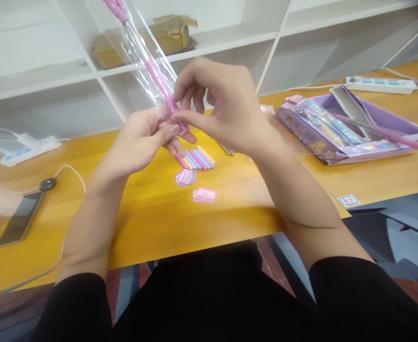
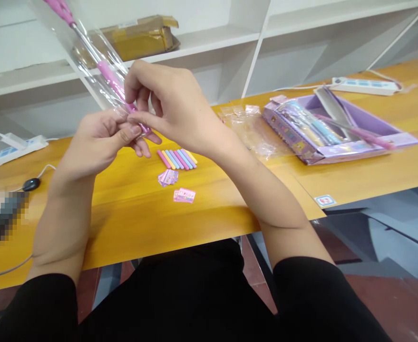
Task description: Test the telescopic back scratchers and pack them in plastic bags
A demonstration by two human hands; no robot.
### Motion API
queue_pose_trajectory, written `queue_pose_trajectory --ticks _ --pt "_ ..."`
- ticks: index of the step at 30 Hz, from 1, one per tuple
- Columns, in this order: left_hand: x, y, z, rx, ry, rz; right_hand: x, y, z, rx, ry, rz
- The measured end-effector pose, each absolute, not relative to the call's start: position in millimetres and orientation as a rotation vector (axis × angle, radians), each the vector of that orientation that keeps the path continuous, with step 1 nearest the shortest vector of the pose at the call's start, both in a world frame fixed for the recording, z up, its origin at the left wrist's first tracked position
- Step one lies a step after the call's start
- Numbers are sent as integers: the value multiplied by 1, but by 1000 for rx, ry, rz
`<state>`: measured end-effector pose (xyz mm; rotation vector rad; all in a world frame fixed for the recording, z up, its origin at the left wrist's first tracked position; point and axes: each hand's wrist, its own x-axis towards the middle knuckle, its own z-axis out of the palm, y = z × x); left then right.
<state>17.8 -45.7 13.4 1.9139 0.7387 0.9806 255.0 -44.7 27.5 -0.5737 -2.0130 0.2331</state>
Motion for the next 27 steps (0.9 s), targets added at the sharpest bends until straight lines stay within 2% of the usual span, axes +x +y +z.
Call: queue_pose_trajectory --ticks 9,13,20,27 --pt "15 -53 18 1921 711 1076 255 -35 23 -589 -1914 169" --pt "12 -52 18 1950 625 1107 255 -33 21 -649 -2001 383" --pt "0 -54 21 2162 600 968 255 -42 24 -442 -2096 630" --pt "2 -61 21 2181 565 1080 250 -47 27 -180 -2116 855"
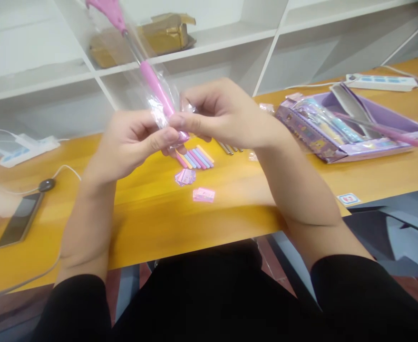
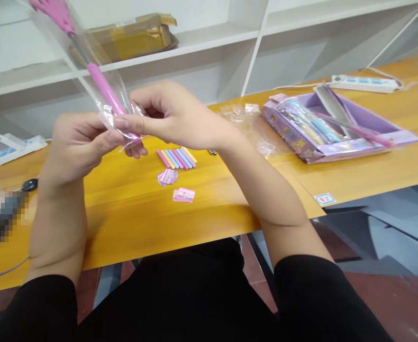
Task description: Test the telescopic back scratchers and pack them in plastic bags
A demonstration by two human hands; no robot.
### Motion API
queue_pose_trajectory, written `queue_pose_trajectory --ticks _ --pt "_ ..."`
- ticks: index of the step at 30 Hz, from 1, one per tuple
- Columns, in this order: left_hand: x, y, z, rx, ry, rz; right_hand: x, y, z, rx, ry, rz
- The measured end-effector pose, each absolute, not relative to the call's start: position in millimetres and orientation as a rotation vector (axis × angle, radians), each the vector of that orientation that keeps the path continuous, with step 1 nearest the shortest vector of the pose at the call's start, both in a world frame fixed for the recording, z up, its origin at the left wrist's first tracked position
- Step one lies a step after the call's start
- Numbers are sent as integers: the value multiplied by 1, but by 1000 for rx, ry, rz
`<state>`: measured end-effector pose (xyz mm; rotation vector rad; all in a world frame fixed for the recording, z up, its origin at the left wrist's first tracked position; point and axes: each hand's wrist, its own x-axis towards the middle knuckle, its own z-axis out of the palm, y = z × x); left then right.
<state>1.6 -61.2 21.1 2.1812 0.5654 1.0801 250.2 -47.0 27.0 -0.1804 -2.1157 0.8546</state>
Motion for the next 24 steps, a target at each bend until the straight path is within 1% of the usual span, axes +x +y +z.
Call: queue_pose_trajectory --ticks 2,5,9,13,15,19,21,24 --pt "4 -61 19 2162 568 1126 249 -48 28 -161 -2093 913" --pt "7 -59 16 2174 591 1189 248 -48 29 -265 -2083 998" --pt "13 -60 14 2169 493 1277 248 -42 30 -341 -2102 1045" --pt "16 -62 15 2081 511 1213 244 -41 30 -406 -2111 1027" --pt "15 -58 13 2041 446 1203 241 -43 28 -412 -2074 1025" --pt "10 -46 8 2005 223 1192 235 -45 22 -215 -1973 1066" --pt "8 -43 7 1989 245 1172 234 -46 19 -105 -1934 1091" --pt "5 -43 7 1988 280 1153 235 -48 19 -71 -1941 1118"
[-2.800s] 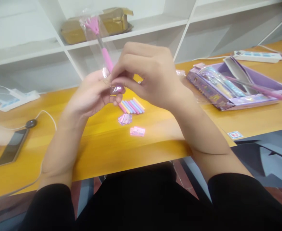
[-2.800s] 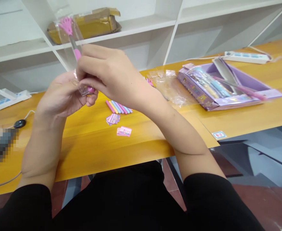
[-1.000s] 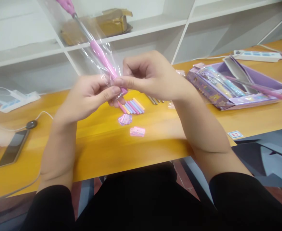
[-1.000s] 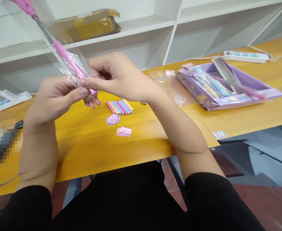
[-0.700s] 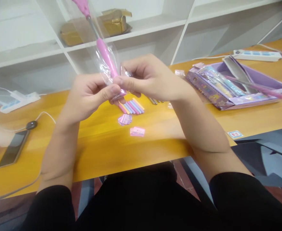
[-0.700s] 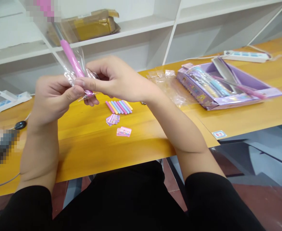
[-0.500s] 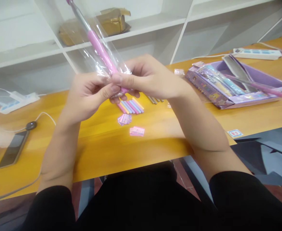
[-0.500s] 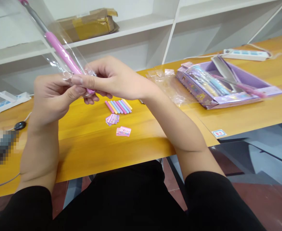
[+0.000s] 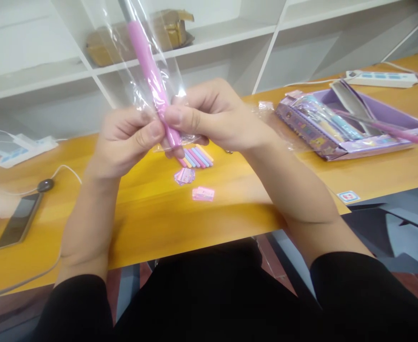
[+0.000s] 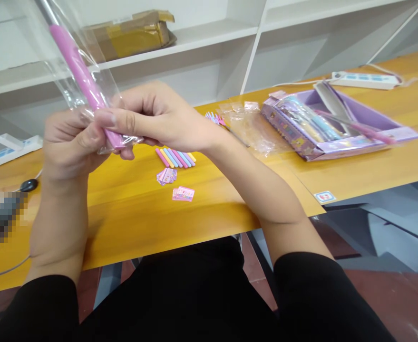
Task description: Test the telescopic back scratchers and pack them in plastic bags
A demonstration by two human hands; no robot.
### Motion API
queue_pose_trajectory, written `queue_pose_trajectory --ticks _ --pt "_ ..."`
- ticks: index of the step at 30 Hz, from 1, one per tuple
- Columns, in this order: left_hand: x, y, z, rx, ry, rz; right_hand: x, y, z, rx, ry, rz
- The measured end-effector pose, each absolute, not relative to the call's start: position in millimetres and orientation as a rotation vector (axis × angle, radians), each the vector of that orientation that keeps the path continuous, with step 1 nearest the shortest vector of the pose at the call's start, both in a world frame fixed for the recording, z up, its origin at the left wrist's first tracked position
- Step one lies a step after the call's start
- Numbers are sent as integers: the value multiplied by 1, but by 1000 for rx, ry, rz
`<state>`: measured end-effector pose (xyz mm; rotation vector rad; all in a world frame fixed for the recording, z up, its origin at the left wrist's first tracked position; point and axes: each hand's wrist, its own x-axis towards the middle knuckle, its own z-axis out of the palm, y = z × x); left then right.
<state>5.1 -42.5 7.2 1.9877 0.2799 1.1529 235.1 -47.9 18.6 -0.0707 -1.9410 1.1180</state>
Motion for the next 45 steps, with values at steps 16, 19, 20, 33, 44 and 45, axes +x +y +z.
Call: queue_pose_trajectory --ticks 16,19,20,33,44,45 --pt "-16 -50 7 1967 399 1171 239 -50 17 11 -2090 1059" --pt "-29 -50 7 2058 408 1240 246 -49 21 -80 -2229 1026" --pt "-33 -48 8 2088 410 1208 248 -49 22 -84 -2261 1008" --pt "-25 -52 40 2432 430 743 249 -61 29 -129 -2417 435" --pt "-29 -53 45 2549 448 607 261 -54 35 -101 -2538 748" --pt "-29 -53 47 2557 455 577 262 -54 36 -120 -2566 780"
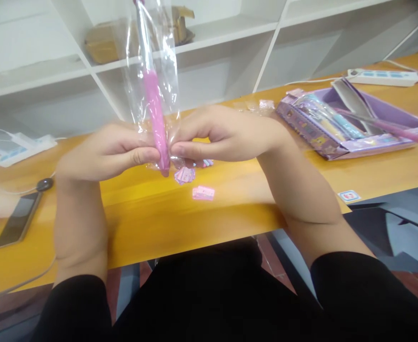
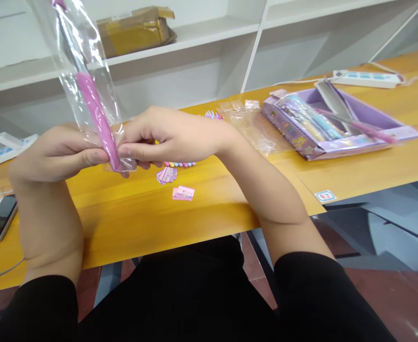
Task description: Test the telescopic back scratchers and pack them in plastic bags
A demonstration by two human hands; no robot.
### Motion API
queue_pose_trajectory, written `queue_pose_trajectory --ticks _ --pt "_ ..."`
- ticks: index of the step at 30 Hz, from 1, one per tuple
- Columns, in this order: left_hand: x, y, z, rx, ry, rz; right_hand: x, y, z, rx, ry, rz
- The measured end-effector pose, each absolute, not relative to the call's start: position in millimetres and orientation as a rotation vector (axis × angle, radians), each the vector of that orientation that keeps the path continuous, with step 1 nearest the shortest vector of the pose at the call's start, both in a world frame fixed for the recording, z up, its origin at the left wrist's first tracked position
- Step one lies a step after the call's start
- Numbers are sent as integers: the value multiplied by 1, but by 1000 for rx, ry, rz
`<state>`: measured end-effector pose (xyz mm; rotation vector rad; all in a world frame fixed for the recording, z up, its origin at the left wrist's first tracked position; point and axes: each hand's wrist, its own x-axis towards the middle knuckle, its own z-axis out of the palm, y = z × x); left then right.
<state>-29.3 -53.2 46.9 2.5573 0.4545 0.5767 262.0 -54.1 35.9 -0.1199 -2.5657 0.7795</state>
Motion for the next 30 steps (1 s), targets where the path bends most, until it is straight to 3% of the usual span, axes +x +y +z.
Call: queue_pose_trajectory --ticks 5,10,16,23,30 --pt "-30 -57 53 2529 552 418 260 -54 36 -159 -2657 853" --pt "-28 -47 44 2249 738 929 244 -51 22 -175 -2731 728" --pt "-26 -23 34 2048 682 1364 204 -42 -13 -253 -2971 954" --pt "-26 -37 40 2131 743 1226 164 -52 -57 -155 -3176 1134" --pt "-25 -60 52 2232 917 948 155 -58 -64 -218 -3310 1097"
